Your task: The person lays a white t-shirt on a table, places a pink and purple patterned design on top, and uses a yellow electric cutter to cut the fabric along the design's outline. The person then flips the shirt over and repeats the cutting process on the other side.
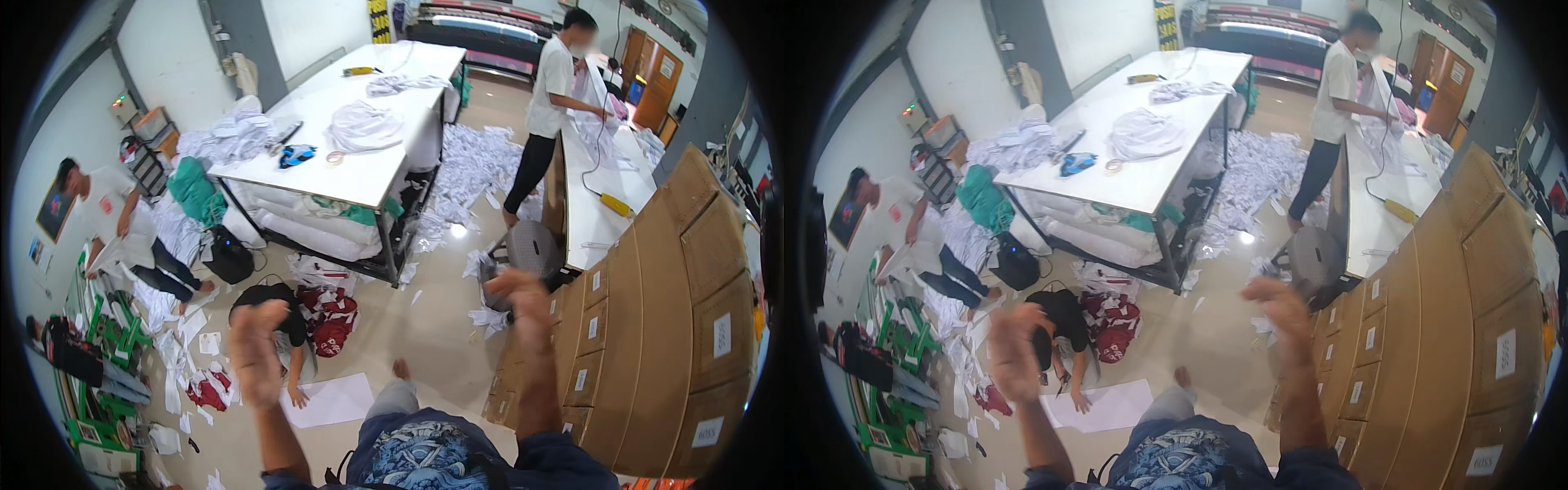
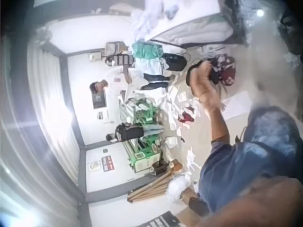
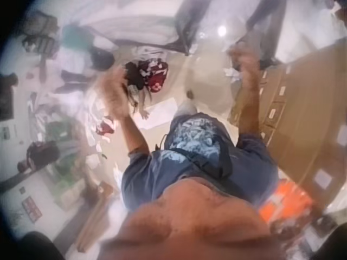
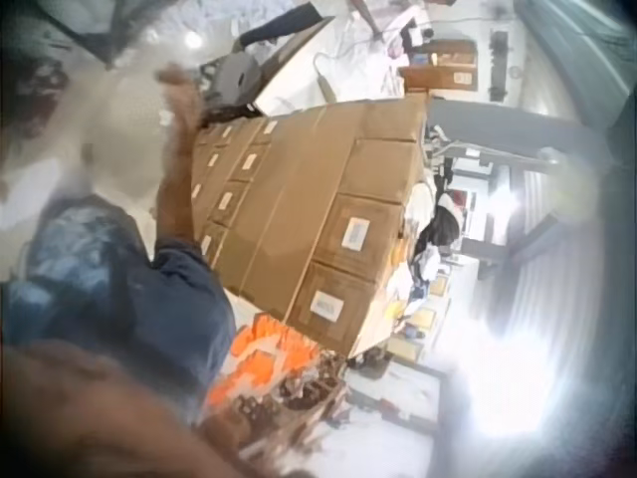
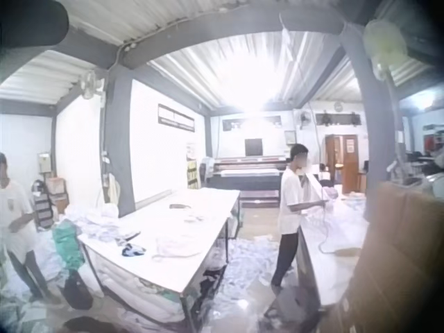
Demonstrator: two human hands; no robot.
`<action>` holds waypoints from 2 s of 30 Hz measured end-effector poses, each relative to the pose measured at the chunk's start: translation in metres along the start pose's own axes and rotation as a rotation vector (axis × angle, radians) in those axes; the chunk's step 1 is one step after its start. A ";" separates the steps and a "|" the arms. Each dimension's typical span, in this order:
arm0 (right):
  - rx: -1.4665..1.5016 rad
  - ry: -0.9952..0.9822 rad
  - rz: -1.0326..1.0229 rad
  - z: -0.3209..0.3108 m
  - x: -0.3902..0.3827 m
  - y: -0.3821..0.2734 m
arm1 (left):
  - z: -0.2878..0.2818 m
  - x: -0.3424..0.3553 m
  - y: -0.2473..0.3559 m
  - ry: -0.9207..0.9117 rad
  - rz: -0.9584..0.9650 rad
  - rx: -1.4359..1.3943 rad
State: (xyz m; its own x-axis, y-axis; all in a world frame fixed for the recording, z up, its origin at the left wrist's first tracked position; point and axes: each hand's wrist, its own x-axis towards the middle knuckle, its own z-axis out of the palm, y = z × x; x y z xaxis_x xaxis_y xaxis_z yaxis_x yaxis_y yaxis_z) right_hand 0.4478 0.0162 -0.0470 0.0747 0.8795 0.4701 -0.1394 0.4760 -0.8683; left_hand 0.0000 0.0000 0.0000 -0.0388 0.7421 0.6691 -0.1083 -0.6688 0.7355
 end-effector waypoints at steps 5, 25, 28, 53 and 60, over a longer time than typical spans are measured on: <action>-0.597 -0.145 0.757 -0.075 -0.058 0.204 | 0.045 -0.080 -0.213 0.079 -0.691 0.182; -0.813 0.035 1.517 -0.250 0.000 0.545 | 0.211 0.221 -0.731 -0.880 -1.255 0.152; -0.848 0.012 1.445 -0.313 0.086 0.591 | 0.278 0.275 -0.785 -1.015 -1.243 0.126; -0.651 -0.422 1.074 -0.451 0.885 0.788 | 0.514 0.714 -1.124 -1.130 -0.622 0.209; -0.589 -0.368 0.678 -0.425 1.114 0.826 | 0.441 0.793 -1.169 -0.189 -0.748 0.442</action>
State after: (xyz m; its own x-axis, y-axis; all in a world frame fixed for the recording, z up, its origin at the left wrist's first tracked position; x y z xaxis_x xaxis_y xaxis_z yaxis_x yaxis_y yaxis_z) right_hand 0.8356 1.3890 -0.3082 -0.1670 0.9596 -0.2265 0.4849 -0.1201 -0.8663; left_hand 0.5336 1.3510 -0.2818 0.0571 0.9981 -0.0249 0.3548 0.0030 0.9349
